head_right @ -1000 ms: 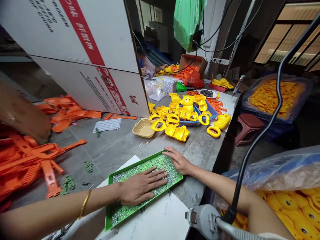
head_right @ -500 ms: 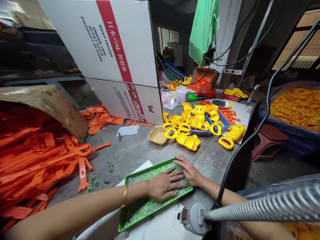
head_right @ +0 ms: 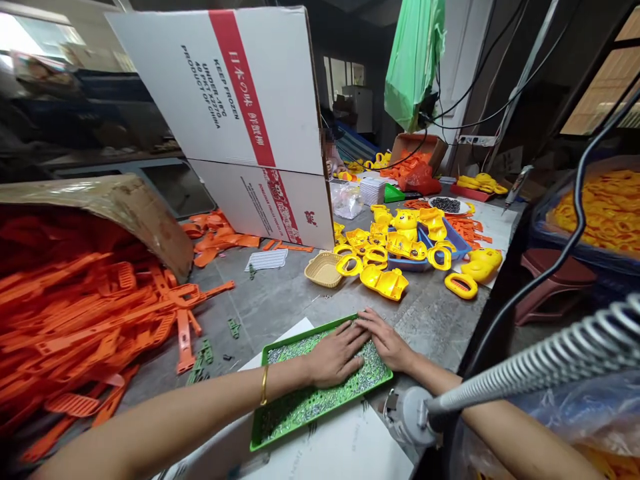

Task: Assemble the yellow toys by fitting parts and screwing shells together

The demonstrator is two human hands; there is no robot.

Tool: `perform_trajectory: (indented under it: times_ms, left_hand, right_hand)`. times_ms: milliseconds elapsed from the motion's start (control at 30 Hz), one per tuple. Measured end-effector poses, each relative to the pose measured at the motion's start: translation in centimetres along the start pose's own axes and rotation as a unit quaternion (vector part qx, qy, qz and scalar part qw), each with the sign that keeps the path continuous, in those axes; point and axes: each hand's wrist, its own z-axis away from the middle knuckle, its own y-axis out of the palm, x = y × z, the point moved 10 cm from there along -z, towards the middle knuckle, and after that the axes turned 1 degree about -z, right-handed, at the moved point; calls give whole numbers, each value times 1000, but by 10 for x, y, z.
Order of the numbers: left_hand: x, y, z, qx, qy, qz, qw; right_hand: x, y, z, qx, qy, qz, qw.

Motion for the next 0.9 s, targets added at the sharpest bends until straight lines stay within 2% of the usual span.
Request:
perform_trajectory:
  times_ms: [67,167,233,267,333,400,433,500,567,633,700,800,867,900]
  left_hand:
    - [1,1,12,23,7,5,1000]
    - [-20,4,43,81,130,20,988]
    - [-30,2,45,84,189,20,978]
    - [-32,1,38,74,197,17,977]
    - [-30,1,16,45,174,13,984]
    - [-18,3,0,22,103,8,994]
    - [-13,6,1,27,68,6,997]
    - [-6,10,18,53,30,15,998]
    - [-8,10,39,75,50,32,995]
    - [-10,9,46,80,61,34,994]
    - [-12,9,30,66,48,26,996]
    - [-8,8,-13,22,-49,-1,999]
    - [-9,8,-24,4,-85,-11,996]
    - [-13,9,-23,12,-71,-9,997]
  right_hand:
    - [0,0,0,0,0,4,1000]
    - [2,0,-1,-3,-6,14,1000]
    - [5,-1,-3,-9,-18,29,999]
    - [6,-2,-3,-12,-25,35,999]
    - [9,-4,-4,-13,-33,45,998]
    - [8,-6,-3,-7,-27,41,999]
    - [7,-7,-2,-1,-19,36,999]
    - [3,-8,0,10,2,23,1000]
    - [-3,-9,0,22,22,9,999]
    - [-6,-9,0,31,32,1,999]
    - [-3,-11,-1,35,22,10,999]
    - [7,-15,-2,29,-4,34,999]
    - [10,-17,-2,25,-13,41,999]
    - [12,-17,-2,24,-18,42,999]
